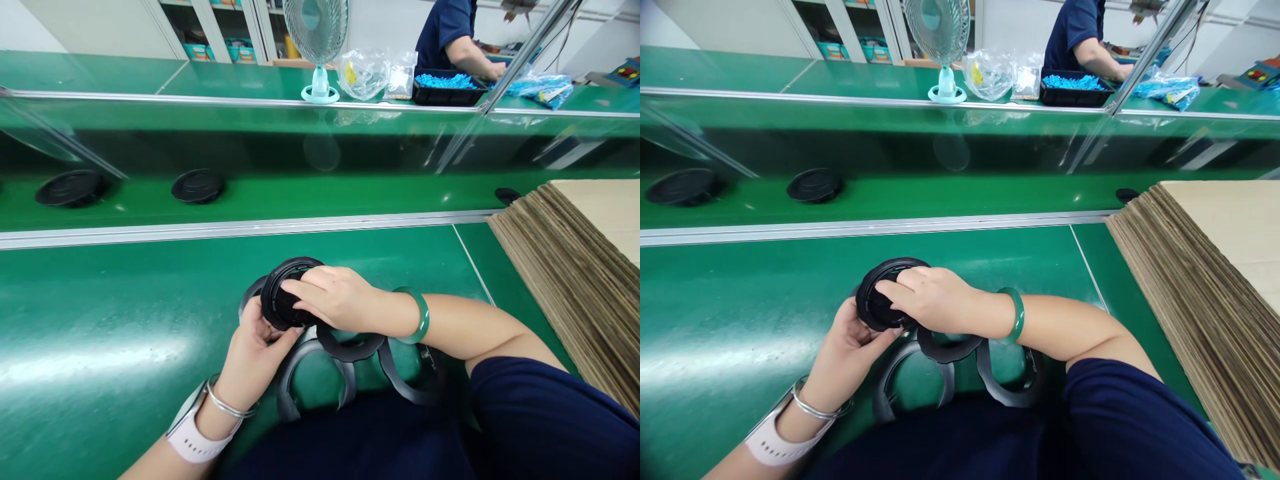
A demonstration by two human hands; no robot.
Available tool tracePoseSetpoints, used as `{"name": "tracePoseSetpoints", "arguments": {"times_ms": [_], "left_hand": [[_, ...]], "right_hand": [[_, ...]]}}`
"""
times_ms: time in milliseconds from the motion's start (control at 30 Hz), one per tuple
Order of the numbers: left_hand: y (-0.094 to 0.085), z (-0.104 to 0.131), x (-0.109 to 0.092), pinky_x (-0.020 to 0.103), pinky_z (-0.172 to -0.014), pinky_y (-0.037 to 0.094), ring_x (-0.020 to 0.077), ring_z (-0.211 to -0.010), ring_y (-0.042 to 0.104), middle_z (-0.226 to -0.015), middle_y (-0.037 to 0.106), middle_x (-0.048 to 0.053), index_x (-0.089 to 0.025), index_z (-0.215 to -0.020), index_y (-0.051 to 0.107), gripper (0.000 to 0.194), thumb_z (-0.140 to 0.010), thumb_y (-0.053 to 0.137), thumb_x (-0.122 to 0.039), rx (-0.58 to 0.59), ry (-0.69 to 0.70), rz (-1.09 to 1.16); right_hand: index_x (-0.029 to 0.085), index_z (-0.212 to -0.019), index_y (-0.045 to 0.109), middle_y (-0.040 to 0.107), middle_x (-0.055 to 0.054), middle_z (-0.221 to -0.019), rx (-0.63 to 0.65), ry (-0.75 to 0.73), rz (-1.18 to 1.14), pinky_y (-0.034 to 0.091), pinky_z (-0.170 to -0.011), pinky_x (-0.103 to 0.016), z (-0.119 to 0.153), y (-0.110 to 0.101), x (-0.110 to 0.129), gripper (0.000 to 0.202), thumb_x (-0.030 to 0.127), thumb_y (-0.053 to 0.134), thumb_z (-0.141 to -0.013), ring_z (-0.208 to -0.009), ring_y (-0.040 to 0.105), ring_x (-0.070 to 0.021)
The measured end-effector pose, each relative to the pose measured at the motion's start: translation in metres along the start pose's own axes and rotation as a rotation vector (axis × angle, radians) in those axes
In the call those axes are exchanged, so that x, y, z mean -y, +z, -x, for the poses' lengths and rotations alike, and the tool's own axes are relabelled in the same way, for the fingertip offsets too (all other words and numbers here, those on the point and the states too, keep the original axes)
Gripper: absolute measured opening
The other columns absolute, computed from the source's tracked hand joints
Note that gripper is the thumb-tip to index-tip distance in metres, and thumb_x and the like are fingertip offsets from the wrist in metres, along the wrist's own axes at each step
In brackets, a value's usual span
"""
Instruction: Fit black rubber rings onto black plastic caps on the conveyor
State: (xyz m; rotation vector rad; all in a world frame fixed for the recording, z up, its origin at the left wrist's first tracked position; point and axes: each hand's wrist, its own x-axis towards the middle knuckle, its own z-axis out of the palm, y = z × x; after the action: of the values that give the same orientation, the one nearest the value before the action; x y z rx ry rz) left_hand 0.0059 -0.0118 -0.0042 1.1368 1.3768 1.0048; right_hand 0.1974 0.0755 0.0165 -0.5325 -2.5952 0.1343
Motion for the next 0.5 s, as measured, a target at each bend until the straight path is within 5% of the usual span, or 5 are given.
{"name": "tracePoseSetpoints", "arguments": {"times_ms": [267,500], "left_hand": [[-0.0018,0.0011,0.0011,0.031,-0.080,0.062,0.0202,-0.087,0.073,-0.099,0.073,0.001,-0.025,-0.126,0.045,0.058,-0.080,0.078,-0.035,-0.003,0.029,-0.088],[-0.0042,-0.0011,0.0050,0.036,-0.084,0.064,0.0245,-0.089,0.074,-0.097,0.074,0.004,-0.024,-0.124,0.046,0.061,-0.077,0.081,-0.041,-0.009,0.050,-0.080]], "right_hand": [[0.000,-0.134,0.049,0.058,-0.015,-0.098,0.090,0.032,0.037,0.055,-0.078,-0.040,-0.0019,-0.0002,0.0068,0.036,0.009,0.054,-0.100,-0.089,0.055,-0.0272],[0.004,-0.123,0.059,0.058,-0.014,-0.101,0.048,-0.017,0.088,0.052,-0.080,-0.039,-0.0049,-0.0030,0.0066,0.024,0.018,0.057,-0.104,-0.096,0.054,-0.0268]]}}
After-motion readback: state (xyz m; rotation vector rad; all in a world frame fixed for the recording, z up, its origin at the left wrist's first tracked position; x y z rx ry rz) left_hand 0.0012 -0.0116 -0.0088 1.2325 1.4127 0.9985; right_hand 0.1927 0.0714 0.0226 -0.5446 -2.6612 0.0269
